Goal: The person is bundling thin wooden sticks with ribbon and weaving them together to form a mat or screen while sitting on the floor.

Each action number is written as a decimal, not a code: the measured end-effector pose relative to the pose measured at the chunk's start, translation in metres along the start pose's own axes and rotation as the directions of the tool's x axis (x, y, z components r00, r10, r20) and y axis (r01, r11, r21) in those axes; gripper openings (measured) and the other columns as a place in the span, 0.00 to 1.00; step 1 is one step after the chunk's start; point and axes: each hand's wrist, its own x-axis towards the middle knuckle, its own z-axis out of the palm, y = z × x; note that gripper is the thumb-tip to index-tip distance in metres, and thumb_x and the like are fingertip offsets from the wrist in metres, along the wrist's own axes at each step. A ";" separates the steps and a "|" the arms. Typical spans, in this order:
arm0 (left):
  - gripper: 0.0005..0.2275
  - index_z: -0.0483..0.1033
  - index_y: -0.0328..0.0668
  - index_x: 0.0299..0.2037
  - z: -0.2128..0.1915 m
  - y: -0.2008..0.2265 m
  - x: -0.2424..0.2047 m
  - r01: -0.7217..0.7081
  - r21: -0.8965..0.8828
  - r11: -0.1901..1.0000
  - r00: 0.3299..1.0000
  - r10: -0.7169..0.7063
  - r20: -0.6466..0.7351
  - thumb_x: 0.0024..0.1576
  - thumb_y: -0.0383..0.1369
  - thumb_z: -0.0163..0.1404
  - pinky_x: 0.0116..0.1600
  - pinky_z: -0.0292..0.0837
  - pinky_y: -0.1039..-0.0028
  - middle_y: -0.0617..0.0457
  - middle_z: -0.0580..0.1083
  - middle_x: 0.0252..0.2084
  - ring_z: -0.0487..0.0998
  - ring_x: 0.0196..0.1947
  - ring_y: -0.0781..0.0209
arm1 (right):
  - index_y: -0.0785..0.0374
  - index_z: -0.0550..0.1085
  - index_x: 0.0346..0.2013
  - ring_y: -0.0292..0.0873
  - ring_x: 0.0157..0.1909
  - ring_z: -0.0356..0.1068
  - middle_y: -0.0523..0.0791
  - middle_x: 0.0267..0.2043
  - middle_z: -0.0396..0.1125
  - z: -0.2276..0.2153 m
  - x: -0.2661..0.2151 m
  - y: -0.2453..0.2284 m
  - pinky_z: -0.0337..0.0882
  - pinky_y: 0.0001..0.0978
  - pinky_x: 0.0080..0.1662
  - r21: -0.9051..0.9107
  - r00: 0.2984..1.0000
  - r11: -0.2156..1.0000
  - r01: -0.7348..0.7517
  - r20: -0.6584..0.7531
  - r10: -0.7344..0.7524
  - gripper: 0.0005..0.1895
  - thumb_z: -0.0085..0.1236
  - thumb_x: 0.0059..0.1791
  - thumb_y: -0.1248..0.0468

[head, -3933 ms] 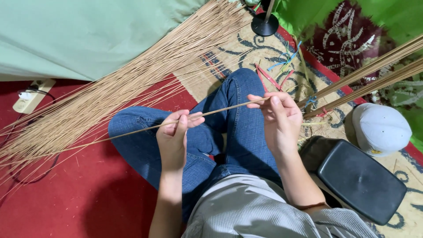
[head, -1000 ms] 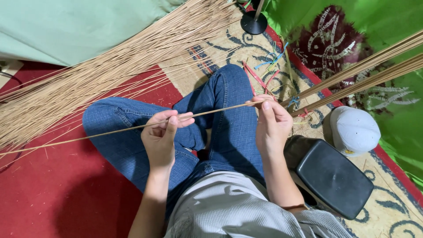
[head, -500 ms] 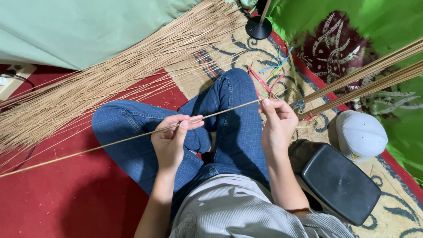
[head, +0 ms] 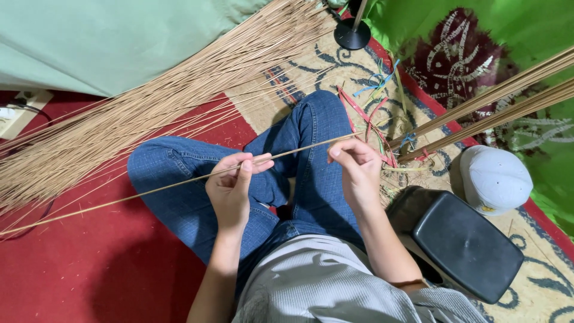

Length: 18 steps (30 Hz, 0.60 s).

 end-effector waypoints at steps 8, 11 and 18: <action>0.08 0.71 0.19 0.45 -0.005 -0.008 0.000 0.033 -0.031 0.999 0.998 -0.034 -0.054 0.65 0.24 0.45 0.50 0.81 0.54 0.23 0.79 0.37 0.84 0.39 0.34 | 0.64 0.77 0.30 0.39 0.37 0.66 0.48 0.26 0.70 -0.009 0.009 0.003 0.66 0.30 0.49 -0.289 0.997 0.956 -0.057 0.038 0.071 0.07 0.56 0.53 0.68; 0.07 0.70 0.20 0.45 -0.015 -0.024 -0.003 0.052 -0.054 0.997 0.994 -0.057 -0.093 0.65 0.24 0.45 0.50 0.81 0.52 0.22 0.78 0.38 0.83 0.39 0.34 | 0.57 0.74 0.40 0.35 0.42 0.66 0.41 0.39 0.70 -0.031 0.026 0.012 0.65 0.22 0.42 -0.175 0.931 0.984 0.027 -0.354 -0.089 0.04 0.51 0.58 0.65; 0.08 0.70 0.19 0.45 -0.011 -0.027 -0.003 0.088 -0.091 0.992 0.989 -0.098 -0.113 0.65 0.24 0.45 0.49 0.81 0.52 0.20 0.78 0.39 0.83 0.40 0.32 | 0.64 0.71 0.53 0.35 0.49 0.65 0.44 0.47 0.65 -0.010 0.016 -0.014 0.69 0.23 0.46 -0.096 0.983 0.995 0.015 -0.179 -0.032 0.15 0.55 0.55 0.58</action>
